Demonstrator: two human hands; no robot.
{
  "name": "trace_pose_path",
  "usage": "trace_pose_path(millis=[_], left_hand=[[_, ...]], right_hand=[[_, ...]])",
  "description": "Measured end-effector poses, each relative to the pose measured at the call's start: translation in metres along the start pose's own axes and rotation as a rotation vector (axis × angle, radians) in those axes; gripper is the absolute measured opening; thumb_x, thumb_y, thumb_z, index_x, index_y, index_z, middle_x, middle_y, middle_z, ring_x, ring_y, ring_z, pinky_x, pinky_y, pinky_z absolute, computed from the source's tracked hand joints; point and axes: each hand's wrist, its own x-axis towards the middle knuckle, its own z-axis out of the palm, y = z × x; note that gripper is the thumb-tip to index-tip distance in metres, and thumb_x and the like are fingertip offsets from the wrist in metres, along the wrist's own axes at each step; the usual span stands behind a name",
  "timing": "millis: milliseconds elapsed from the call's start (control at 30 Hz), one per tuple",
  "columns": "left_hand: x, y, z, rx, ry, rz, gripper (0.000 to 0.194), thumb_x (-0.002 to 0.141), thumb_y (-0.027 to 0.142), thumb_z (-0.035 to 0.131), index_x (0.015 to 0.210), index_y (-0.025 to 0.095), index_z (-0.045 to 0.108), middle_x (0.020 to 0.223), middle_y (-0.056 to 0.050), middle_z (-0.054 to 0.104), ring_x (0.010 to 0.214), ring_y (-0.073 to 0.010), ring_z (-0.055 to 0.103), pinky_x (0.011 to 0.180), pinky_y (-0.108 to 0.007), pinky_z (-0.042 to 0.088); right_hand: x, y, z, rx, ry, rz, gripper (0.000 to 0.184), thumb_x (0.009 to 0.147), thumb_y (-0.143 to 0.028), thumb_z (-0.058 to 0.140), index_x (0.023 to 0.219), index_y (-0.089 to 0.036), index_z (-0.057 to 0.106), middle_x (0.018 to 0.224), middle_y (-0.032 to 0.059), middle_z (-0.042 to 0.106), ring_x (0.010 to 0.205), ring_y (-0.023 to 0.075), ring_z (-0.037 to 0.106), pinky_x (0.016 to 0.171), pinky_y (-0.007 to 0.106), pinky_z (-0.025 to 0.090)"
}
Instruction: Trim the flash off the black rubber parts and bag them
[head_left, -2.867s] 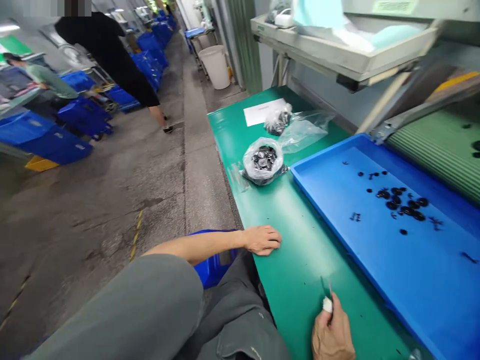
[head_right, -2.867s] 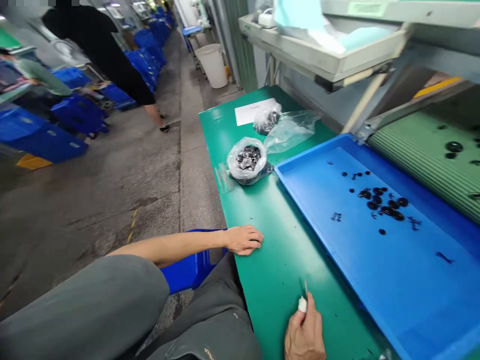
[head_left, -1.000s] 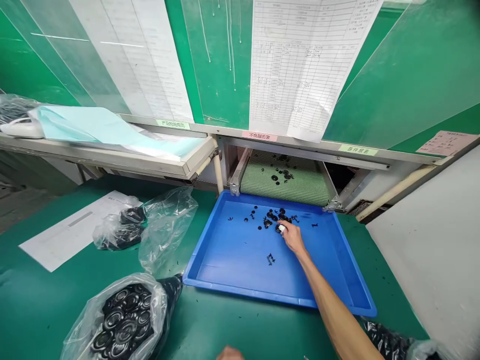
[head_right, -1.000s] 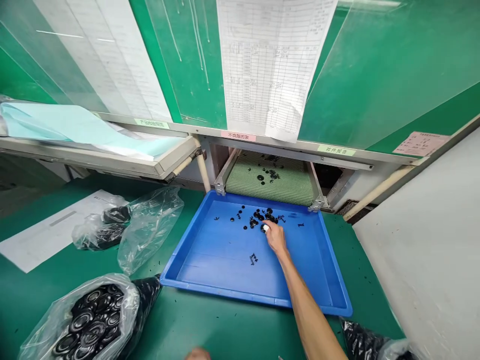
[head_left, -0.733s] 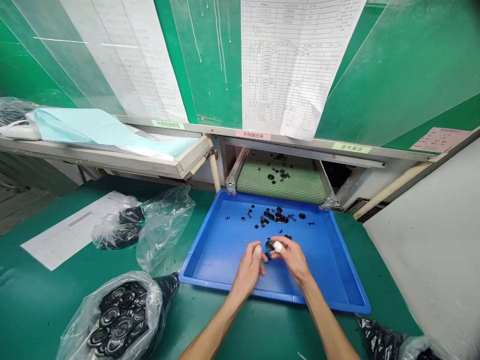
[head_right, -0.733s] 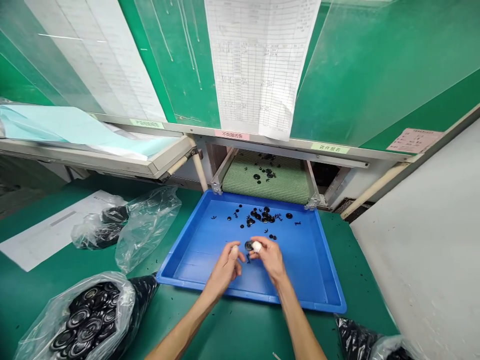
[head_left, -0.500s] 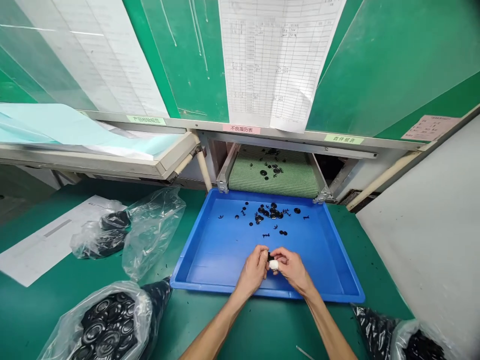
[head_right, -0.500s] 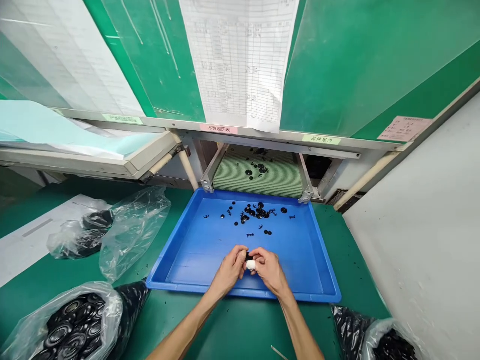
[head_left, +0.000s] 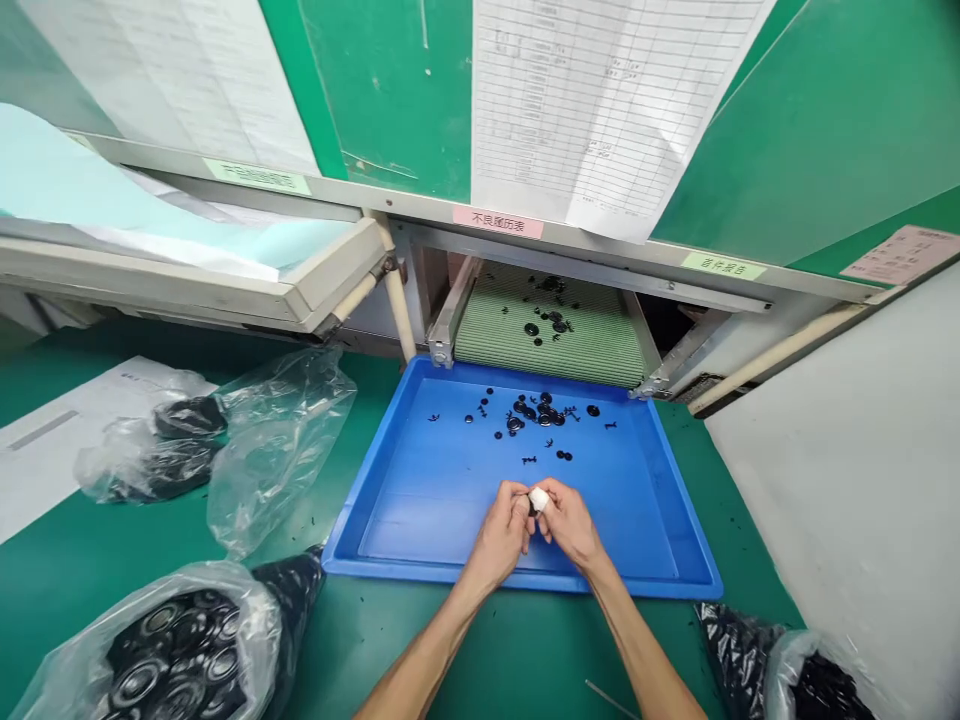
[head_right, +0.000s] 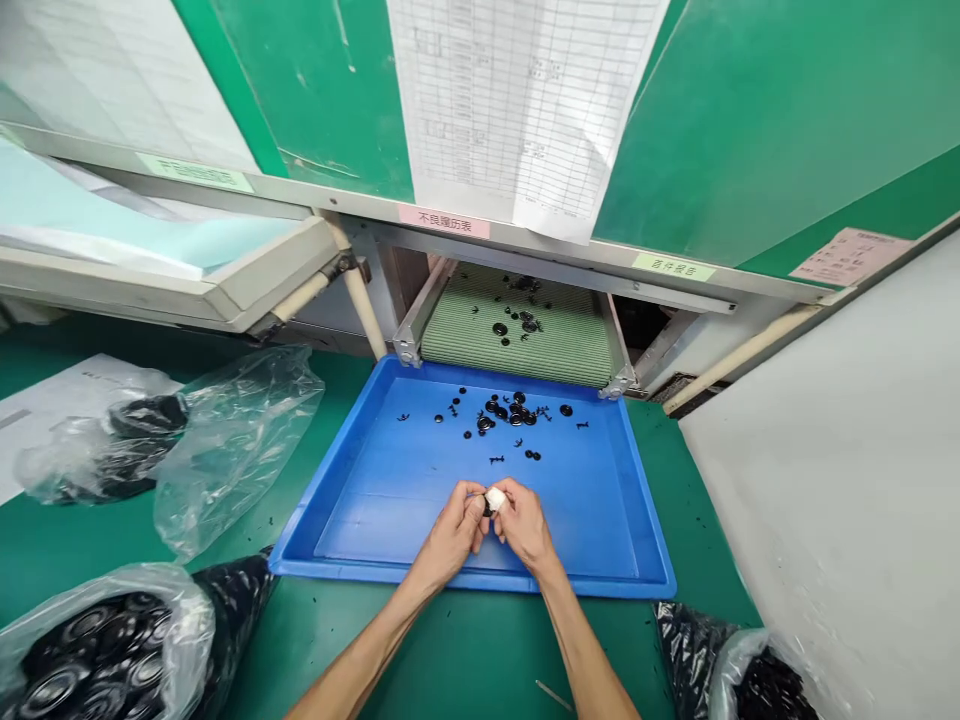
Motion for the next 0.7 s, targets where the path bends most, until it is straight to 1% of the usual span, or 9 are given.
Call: trace_pose_path(millis=[67, 100, 167, 233, 300, 400, 500, 600, 700], left_hand=[[0.003, 0.0, -0.001, -0.097, 0.042, -0.076, 0.037, 0.084, 0.049, 0.042, 0.101, 0.017, 0.047, 0.063, 0.005, 0.051, 0.043, -0.0082, 0.046, 0.042, -0.021, 0.031], [0.004, 0.001, -0.002, -0.153, 0.062, -0.107, 0.04, 0.083, 0.051, 0.044, 0.104, 0.016, 0.048, 0.064, 0.004, 0.052, 0.045, -0.0085, 0.048, 0.042, -0.021, 0.031], [0.006, 0.004, -0.004, -0.26, 0.071, -0.153, 0.044, 0.081, 0.052, 0.047, 0.105, 0.015, 0.05, 0.066, 0.003, 0.053, 0.048, -0.0087, 0.05, 0.043, -0.02, 0.033], [0.006, 0.007, -0.005, -0.331, 0.035, -0.185, 0.042, 0.081, 0.053, 0.05, 0.102, 0.016, 0.052, 0.065, 0.003, 0.054, 0.049, -0.0085, 0.052, 0.043, -0.02, 0.035], [0.004, 0.01, -0.005, -0.36, -0.005, -0.197, 0.039, 0.081, 0.053, 0.051, 0.096, 0.017, 0.052, 0.064, 0.004, 0.053, 0.047, -0.0078, 0.051, 0.042, -0.019, 0.034], [0.002, 0.012, -0.005, -0.378, -0.008, -0.203, 0.036, 0.081, 0.053, 0.052, 0.086, 0.018, 0.051, 0.062, 0.005, 0.052, 0.045, -0.0068, 0.051, 0.039, -0.017, 0.033], [0.002, 0.015, -0.007, -0.449, 0.035, -0.234, 0.034, 0.078, 0.05, 0.058, 0.08, 0.018, 0.048, 0.074, 0.001, 0.059, 0.057, -0.01, 0.061, 0.042, -0.017, 0.036], [0.006, 0.017, -0.008, -0.555, 0.087, -0.303, 0.028, 0.075, 0.039, 0.064, 0.077, 0.018, 0.046, 0.094, -0.008, 0.065, 0.075, -0.016, 0.066, 0.053, -0.021, 0.045], [0.015, 0.017, -0.007, -0.609, 0.144, -0.372, 0.024, 0.072, 0.024, 0.066, 0.089, 0.017, 0.05, 0.093, -0.009, 0.066, 0.074, -0.0149, 0.065, 0.06, -0.023, 0.046]], right_hand=[[0.014, 0.005, -0.022, -0.127, -0.047, 0.044, 0.022, 0.085, -0.021, 0.038, 0.088, -0.017, 0.06, 0.057, -0.003, 0.06, 0.045, 0.0082, 0.053, 0.047, 0.018, 0.042], [0.024, 0.008, -0.036, -0.166, -0.032, 0.065, 0.02, 0.083, -0.017, 0.041, 0.086, -0.017, 0.061, 0.06, -0.0024, 0.061, 0.048, 0.0087, 0.055, 0.051, 0.019, 0.043], [0.046, 0.014, -0.068, -0.249, 0.067, 0.114, 0.02, 0.08, -0.01, 0.044, 0.084, -0.017, 0.062, 0.065, 0.0006, 0.064, 0.06, 0.0111, 0.06, 0.061, 0.021, 0.044], [0.071, 0.019, -0.097, -0.333, 0.214, 0.17, 0.021, 0.083, -0.009, 0.044, 0.09, -0.014, 0.062, 0.077, 0.0072, 0.065, 0.078, 0.0159, 0.062, 0.071, 0.025, 0.045], [0.094, 0.024, -0.115, -0.387, 0.348, 0.222, 0.021, 0.088, -0.013, 0.044, 0.1, -0.012, 0.061, 0.092, 0.0126, 0.064, 0.093, 0.02, 0.059, 0.08, 0.031, 0.044], [0.12, 0.029, -0.125, -0.406, 0.455, 0.279, 0.026, 0.089, -0.027, 0.052, 0.111, -0.013, 0.056, 0.11, 0.0104, 0.059, 0.1, 0.0205, 0.057, 0.085, 0.038, 0.046], [0.133, 0.034, -0.127, -0.363, 0.463, 0.284, 0.031, 0.088, -0.034, 0.055, 0.114, -0.016, 0.055, 0.116, 0.0072, 0.056, 0.1, 0.0192, 0.057, 0.084, 0.04, 0.049], [0.133, 0.036, -0.126, -0.272, 0.408, 0.247, 0.026, 0.087, -0.03, 0.056, 0.108, -0.014, 0.057, 0.107, 0.0065, 0.06, 0.092, 0.0173, 0.059, 0.079, 0.037, 0.051], [0.119, 0.031, -0.11, -0.126, 0.309, 0.203, 0.025, 0.082, -0.021, 0.057, 0.106, -0.012, 0.059, 0.085, 0.0037, 0.064, 0.073, 0.0146, 0.062, 0.069, 0.033, 0.053]])
